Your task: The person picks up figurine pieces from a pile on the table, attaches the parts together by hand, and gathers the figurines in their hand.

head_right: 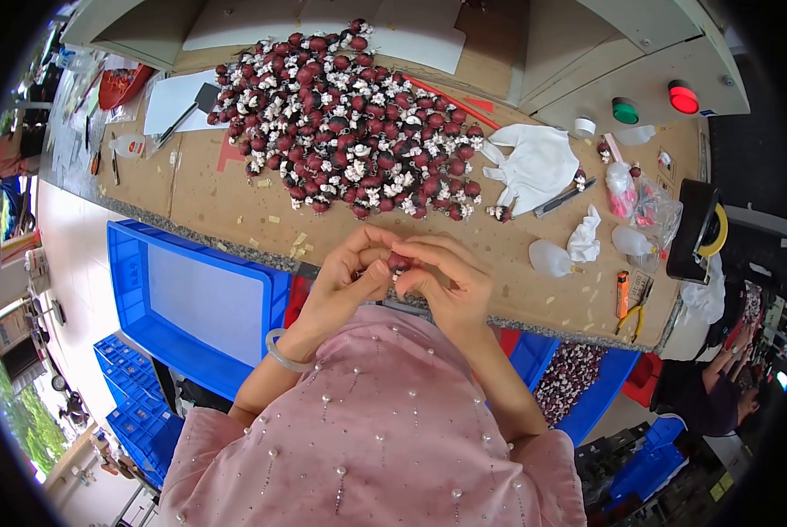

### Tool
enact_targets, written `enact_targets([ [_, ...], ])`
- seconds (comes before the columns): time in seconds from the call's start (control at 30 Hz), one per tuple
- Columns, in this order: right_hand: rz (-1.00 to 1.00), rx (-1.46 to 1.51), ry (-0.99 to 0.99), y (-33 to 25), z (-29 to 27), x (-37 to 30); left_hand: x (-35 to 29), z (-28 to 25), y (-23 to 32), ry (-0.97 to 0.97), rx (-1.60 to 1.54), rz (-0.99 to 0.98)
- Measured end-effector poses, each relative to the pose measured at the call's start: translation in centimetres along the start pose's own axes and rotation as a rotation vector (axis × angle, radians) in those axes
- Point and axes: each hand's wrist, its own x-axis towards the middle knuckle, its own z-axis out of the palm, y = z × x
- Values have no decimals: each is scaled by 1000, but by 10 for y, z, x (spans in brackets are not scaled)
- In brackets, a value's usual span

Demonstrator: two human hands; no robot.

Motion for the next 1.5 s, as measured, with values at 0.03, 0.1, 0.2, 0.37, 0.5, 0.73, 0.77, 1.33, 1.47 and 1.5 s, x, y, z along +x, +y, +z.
enact_targets([
  [0.03,0,1,-2,-3,1,0,0,-1,-1,2,0,1],
  [0.1,194,162,-3,-8,4,-1,-1,-1,-2,14,-3,14],
  [0.2,137,107,2,-4,8,0,-2,-1,0,33,11,7],
  [0.37,64,-87,-71,-3,6,6,-6,-9,0,100,303,83],
  [0.5,70,-215,-212,-17,11,9,-6,-25,-10,68,462,191],
  [0.73,116,-531,220,11,13,22,-10,-35,0,111,-75,-9],
  [0.77,23,-649,258,19,16,21,-9,-35,-2,106,-86,1],
  [1.33,-136,-994,164,17,10,17,-9,-37,-1,88,-116,25],
  [1.47,-113,-931,200,8,6,11,-8,-35,-1,86,-99,42],
  [1.5,-115,-914,225,2,4,10,-8,-36,-1,78,-92,53],
])
